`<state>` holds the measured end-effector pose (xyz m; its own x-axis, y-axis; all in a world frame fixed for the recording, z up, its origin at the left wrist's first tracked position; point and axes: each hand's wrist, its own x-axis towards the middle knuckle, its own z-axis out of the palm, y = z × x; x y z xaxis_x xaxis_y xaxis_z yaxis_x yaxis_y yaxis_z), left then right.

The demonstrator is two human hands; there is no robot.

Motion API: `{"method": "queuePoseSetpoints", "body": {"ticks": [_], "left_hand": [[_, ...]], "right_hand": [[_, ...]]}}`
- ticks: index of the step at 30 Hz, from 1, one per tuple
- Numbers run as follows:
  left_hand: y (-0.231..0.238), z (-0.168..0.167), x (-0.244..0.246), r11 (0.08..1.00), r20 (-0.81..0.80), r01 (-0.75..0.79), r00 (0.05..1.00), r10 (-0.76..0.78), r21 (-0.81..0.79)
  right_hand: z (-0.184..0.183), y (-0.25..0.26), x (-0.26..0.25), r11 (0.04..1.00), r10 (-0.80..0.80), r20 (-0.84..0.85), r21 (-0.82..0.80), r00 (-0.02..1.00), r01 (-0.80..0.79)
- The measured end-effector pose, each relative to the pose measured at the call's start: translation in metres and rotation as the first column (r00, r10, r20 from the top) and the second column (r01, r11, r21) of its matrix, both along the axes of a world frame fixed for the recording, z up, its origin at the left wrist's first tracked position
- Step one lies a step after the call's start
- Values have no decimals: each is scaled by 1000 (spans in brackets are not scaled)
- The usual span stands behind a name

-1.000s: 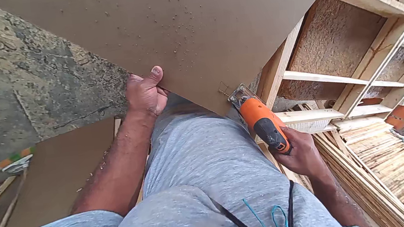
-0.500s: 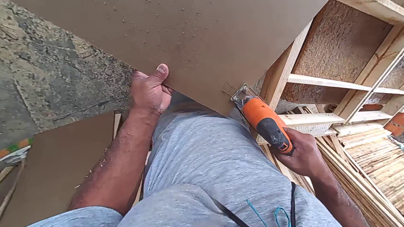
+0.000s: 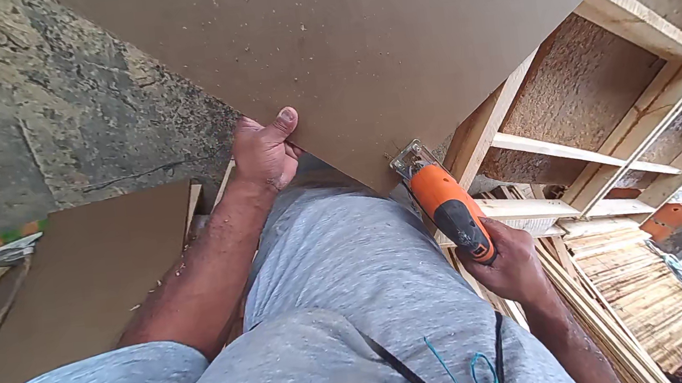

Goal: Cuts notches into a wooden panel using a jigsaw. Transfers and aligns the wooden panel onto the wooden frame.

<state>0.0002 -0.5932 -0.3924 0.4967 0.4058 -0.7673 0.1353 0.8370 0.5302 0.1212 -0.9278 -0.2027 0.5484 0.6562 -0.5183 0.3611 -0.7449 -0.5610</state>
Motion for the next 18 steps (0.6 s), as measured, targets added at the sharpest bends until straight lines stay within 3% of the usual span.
{"method": "queuePoseSetpoints", "body": {"ticks": [18], "left_hand": [[3, 1, 1, 999, 4, -10, 1000, 10, -47]], "right_hand": [[-4, 32, 1, 999, -26, 6, 47, 1000, 26]]}}
